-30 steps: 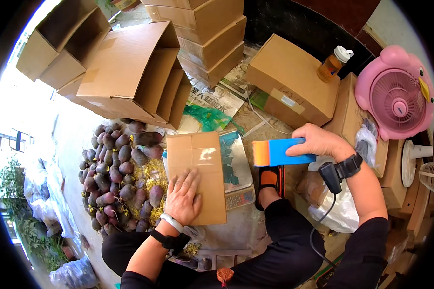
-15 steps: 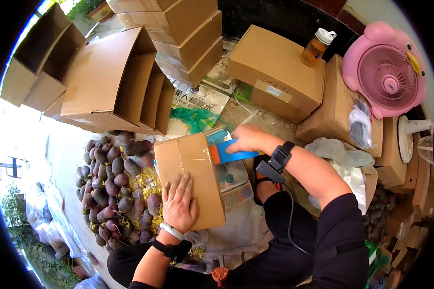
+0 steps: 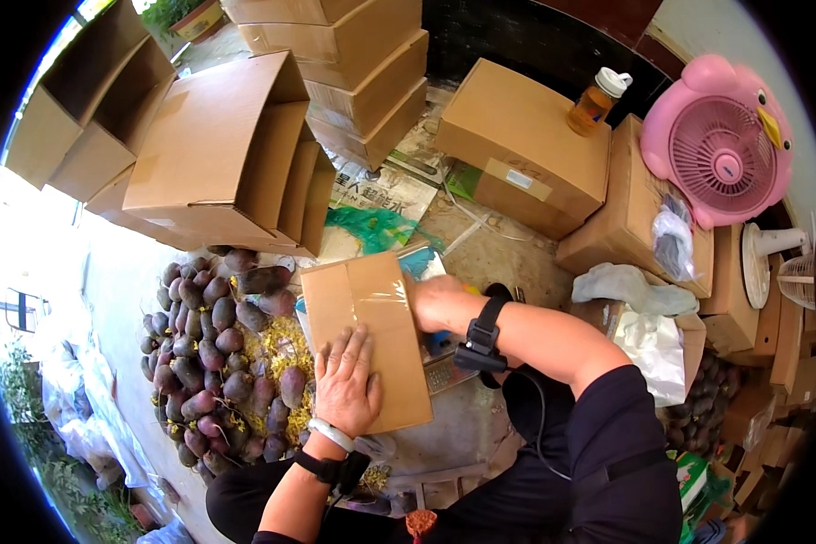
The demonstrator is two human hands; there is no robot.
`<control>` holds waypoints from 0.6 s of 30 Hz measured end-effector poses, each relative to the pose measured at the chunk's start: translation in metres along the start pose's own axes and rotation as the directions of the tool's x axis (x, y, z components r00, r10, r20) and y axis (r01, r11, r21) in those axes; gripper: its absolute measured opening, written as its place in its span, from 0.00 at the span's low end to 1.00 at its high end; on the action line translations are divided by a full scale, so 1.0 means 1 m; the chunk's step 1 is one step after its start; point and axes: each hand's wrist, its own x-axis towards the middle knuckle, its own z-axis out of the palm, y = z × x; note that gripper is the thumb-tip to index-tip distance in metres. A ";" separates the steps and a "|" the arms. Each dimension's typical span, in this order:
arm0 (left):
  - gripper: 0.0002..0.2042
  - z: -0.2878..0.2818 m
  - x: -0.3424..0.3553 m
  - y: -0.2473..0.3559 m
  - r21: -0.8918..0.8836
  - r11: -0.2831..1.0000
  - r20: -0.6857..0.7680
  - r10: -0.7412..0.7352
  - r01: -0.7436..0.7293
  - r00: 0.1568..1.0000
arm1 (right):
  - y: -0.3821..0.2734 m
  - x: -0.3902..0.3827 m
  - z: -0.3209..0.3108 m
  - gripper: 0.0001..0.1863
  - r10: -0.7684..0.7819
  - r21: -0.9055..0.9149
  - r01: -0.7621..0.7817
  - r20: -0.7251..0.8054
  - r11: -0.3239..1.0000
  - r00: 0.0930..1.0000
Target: The person trims the stems of mangosteens using a utility knife and places them into a plastic bag inside a cardboard box. They then seal the box with tape and place a label on it.
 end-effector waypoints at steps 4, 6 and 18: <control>0.27 -0.001 -0.001 0.001 -0.036 0.999 -0.019 0.019 -0.020 1.000 | 0.004 0.006 0.022 0.18 -0.058 -0.032 0.072 0.307 0.997 0.950; 0.27 0.002 -0.006 -0.006 -0.044 0.999 -0.037 0.021 -0.023 0.999 | -0.017 -0.004 0.009 0.22 -0.086 -0.075 0.130 0.427 0.989 0.900; 0.23 -0.015 -0.021 -0.001 -0.717 0.693 -0.145 -0.244 0.068 0.959 | 0.010 -0.159 -0.115 0.19 0.116 0.555 -0.022 -0.134 0.831 0.984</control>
